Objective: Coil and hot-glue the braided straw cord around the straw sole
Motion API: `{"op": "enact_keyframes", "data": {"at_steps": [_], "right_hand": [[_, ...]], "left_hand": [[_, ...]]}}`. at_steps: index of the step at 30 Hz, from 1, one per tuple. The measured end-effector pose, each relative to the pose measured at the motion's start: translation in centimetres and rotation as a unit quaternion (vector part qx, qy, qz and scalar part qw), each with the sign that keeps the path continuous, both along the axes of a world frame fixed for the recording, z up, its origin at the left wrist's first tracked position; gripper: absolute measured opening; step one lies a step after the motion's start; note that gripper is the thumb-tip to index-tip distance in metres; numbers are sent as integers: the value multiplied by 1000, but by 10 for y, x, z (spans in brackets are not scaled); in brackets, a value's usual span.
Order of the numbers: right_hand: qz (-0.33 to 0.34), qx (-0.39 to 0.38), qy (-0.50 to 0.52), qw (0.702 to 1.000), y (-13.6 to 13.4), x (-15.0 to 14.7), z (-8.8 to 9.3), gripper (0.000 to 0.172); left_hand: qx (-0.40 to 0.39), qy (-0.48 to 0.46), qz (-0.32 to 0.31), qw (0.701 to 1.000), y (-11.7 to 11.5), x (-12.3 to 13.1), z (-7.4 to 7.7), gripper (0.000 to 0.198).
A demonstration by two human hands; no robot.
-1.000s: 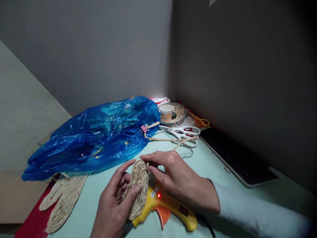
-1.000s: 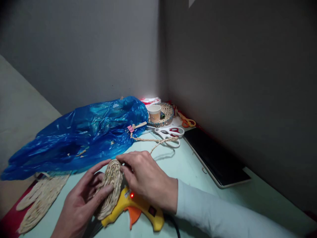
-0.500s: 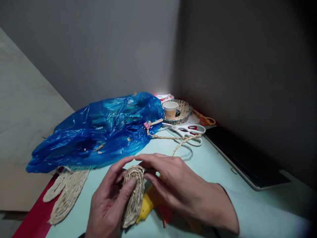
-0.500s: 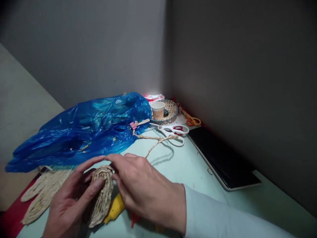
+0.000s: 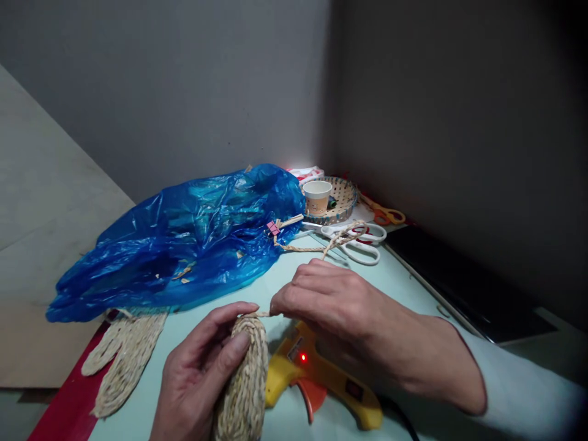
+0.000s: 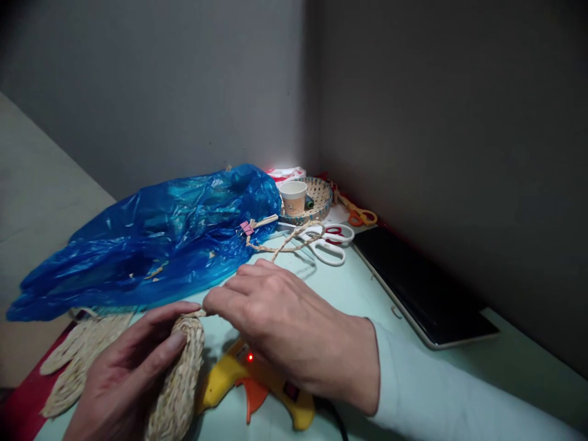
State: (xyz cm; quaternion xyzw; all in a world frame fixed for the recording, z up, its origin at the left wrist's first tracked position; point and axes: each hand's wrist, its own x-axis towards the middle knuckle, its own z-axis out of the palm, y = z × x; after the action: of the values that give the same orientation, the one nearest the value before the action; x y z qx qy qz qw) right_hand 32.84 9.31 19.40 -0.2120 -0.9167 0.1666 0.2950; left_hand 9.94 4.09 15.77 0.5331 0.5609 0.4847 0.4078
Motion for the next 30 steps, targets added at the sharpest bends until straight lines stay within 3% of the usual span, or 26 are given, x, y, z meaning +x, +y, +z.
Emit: {"op": "enact_keyframes", "data": {"at_steps": [6,12,15,19,24,30], "right_hand": [[-12,5,40,999,5,-2,-6,26],[-10,13,45,999,4,-1,-1,29],[-3,17,28,999,2,-1,4,21],[9,27,3,1000,0,-1,6,13],[2,25,2,1000,3,1,5,14],[8,-6,85,996,10,-3,-7,25]], "left_hand": [[-43,-30,-1,999,-1,4,-3,21],[-26,26,-14,999,-4,0,-2,21],[-22,41,15,999,-9,3,0,23],[-41,-7,77,996,-13,14,4,21],[-64,-1,67,996,-14,20,10,22],[-107,-52,48,992,-12,13,11,26]]}}
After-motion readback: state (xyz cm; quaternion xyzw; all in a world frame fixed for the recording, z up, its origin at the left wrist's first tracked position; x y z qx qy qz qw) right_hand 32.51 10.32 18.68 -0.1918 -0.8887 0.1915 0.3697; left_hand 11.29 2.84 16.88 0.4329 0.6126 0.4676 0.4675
